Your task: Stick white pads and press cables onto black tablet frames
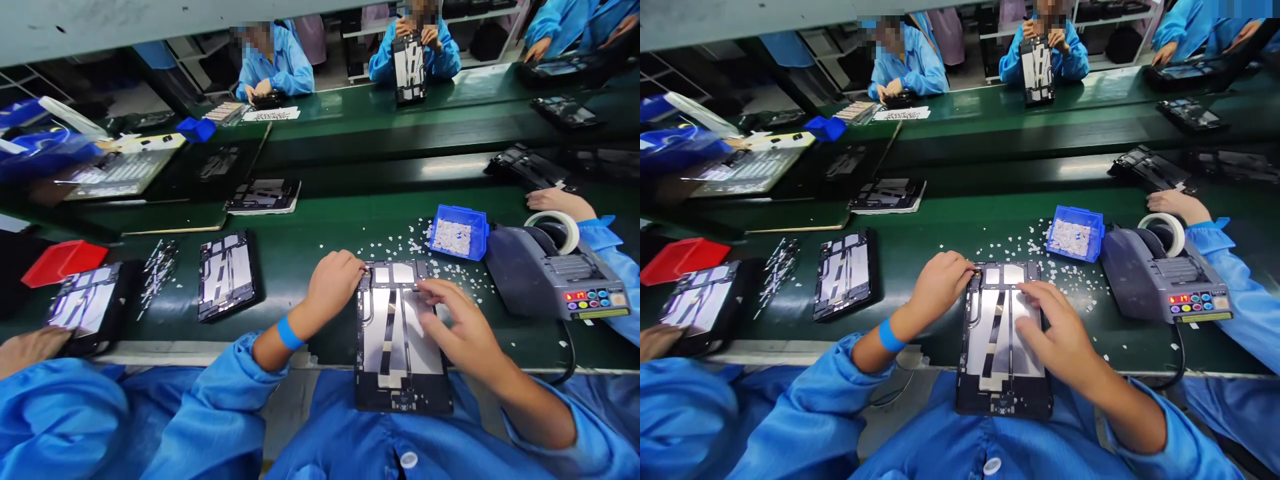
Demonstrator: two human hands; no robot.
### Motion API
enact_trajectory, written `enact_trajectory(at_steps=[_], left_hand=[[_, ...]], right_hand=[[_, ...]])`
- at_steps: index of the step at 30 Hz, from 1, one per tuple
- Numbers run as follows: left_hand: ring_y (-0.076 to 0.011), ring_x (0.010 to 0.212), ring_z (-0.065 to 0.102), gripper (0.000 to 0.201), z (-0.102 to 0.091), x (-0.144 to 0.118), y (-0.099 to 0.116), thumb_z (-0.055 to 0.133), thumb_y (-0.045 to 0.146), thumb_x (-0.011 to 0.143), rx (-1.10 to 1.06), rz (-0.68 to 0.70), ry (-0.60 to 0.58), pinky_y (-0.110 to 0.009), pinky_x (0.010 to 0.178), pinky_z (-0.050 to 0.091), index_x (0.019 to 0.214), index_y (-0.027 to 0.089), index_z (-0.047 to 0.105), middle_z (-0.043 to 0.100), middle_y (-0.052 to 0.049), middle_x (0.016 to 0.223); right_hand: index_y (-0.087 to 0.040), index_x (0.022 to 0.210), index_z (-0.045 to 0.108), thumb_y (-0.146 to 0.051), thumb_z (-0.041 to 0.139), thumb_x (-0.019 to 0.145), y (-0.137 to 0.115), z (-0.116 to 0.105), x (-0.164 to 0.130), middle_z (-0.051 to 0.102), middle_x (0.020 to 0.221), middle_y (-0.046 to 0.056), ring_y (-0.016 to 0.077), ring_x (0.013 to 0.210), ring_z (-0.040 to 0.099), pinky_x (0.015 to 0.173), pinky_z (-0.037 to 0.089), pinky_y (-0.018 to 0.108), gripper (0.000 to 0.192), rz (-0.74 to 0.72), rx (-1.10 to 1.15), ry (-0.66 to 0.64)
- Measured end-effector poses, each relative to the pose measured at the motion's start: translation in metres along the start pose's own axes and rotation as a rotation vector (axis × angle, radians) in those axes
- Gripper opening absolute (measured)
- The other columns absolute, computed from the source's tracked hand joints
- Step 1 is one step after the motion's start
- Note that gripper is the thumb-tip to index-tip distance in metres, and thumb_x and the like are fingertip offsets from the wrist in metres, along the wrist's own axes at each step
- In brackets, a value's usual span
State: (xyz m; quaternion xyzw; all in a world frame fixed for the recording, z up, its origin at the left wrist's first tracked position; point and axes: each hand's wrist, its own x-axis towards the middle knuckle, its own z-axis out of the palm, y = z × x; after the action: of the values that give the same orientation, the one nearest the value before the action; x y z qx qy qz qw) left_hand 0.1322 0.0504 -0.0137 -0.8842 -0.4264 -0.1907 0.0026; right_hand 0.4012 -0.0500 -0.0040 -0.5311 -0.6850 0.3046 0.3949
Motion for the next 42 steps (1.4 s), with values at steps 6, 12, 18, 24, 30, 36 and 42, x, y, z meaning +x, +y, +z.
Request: enact_trajectory(at_steps=[6, 12, 18, 24, 30, 36, 42], left_hand=[[-0.0206, 0.093, 0.063, 0.013, 0.008, -0.009, -0.008, 0.057, 0.017, 0.101, -0.192, 0.111, 0.248, -0.035, 0.083, 0.051, 0.103, 0.022, 0.07, 0.07, -0.006, 0.101], [-0.0186, 0.09, 0.067, 0.013, 0.012, -0.019, 0.013, 0.059, 0.018, 0.098, -0.516, -0.233, 0.286, -0.032, 0.08, 0.053, 0.1, 0.022, 0.071, 0.073, -0.004, 0.096], [-0.0138, 0.07, 0.064, 0.01, 0.003, -0.024, 0.038, 0.071, 0.024, 0.089, -0.762, -0.573, 0.151, -0.025, 0.065, 0.05, 0.096, 0.021, 0.077, 0.076, -0.001, 0.086], [-0.0165, 0.076, 0.069, 0.01, 0.003, -0.02, 0.04, 0.069, 0.025, 0.093, -0.666, -0.5, 0.214, -0.029, 0.071, 0.054, 0.09, 0.023, 0.079, 0.078, -0.002, 0.086], [-0.0211, 0.087, 0.072, 0.016, 0.0, -0.022, 0.038, 0.062, 0.026, 0.1, -0.388, -0.247, 0.226, -0.037, 0.082, 0.054, 0.095, 0.023, 0.078, 0.079, -0.005, 0.091], [-0.0186, 0.084, 0.07, 0.013, -0.001, -0.019, 0.038, 0.064, 0.021, 0.098, -0.45, -0.265, 0.229, -0.032, 0.079, 0.053, 0.092, 0.022, 0.076, 0.077, -0.003, 0.089], [-0.0158, 0.075, 0.066, 0.011, -0.001, -0.017, 0.039, 0.066, 0.019, 0.094, -0.549, -0.372, 0.22, -0.028, 0.072, 0.052, 0.09, 0.022, 0.075, 0.074, -0.001, 0.083]], right_hand=[[-0.024, 0.11, 0.079, -0.022, 0.059, 0.096, -0.016, 0.031, 0.092, 0.081, 0.109, 0.004, 0.0209, 0.094, 0.074, 0.086, 0.056, 0.035, 0.024, 0.027, 0.023, -0.276], [-0.019, 0.091, 0.075, -0.015, 0.067, 0.088, -0.02, 0.055, 0.102, 0.079, 0.085, 0.0, 0.0153, 0.076, 0.072, 0.067, 0.05, 0.024, 0.01, 0.141, 0.149, -0.309], [-0.024, 0.101, 0.077, -0.021, 0.064, 0.095, -0.013, 0.058, 0.087, 0.081, 0.095, 0.001, 0.0177, 0.087, 0.075, 0.079, 0.054, 0.028, 0.015, 0.009, 0.059, -0.216], [-0.02, 0.114, 0.078, -0.025, 0.055, 0.103, -0.006, 0.059, 0.075, 0.08, 0.111, 0.01, 0.0243, 0.101, 0.074, 0.093, 0.057, 0.039, 0.026, -0.267, -0.284, -0.088], [-0.021, 0.113, 0.078, -0.025, 0.053, 0.104, -0.003, 0.057, 0.073, 0.081, 0.108, 0.008, 0.0229, 0.098, 0.074, 0.092, 0.056, 0.038, 0.027, -0.343, -0.405, -0.071], [-0.019, 0.105, 0.078, -0.023, 0.052, 0.103, -0.006, 0.055, 0.074, 0.081, 0.101, 0.008, 0.0223, 0.092, 0.074, 0.087, 0.055, 0.035, 0.026, -0.324, -0.383, -0.032], [-0.02, 0.093, 0.075, -0.03, 0.052, 0.107, -0.007, 0.055, 0.067, 0.078, 0.092, 0.009, 0.0223, 0.085, 0.07, 0.083, 0.051, 0.036, 0.029, -0.373, -0.449, 0.038]])
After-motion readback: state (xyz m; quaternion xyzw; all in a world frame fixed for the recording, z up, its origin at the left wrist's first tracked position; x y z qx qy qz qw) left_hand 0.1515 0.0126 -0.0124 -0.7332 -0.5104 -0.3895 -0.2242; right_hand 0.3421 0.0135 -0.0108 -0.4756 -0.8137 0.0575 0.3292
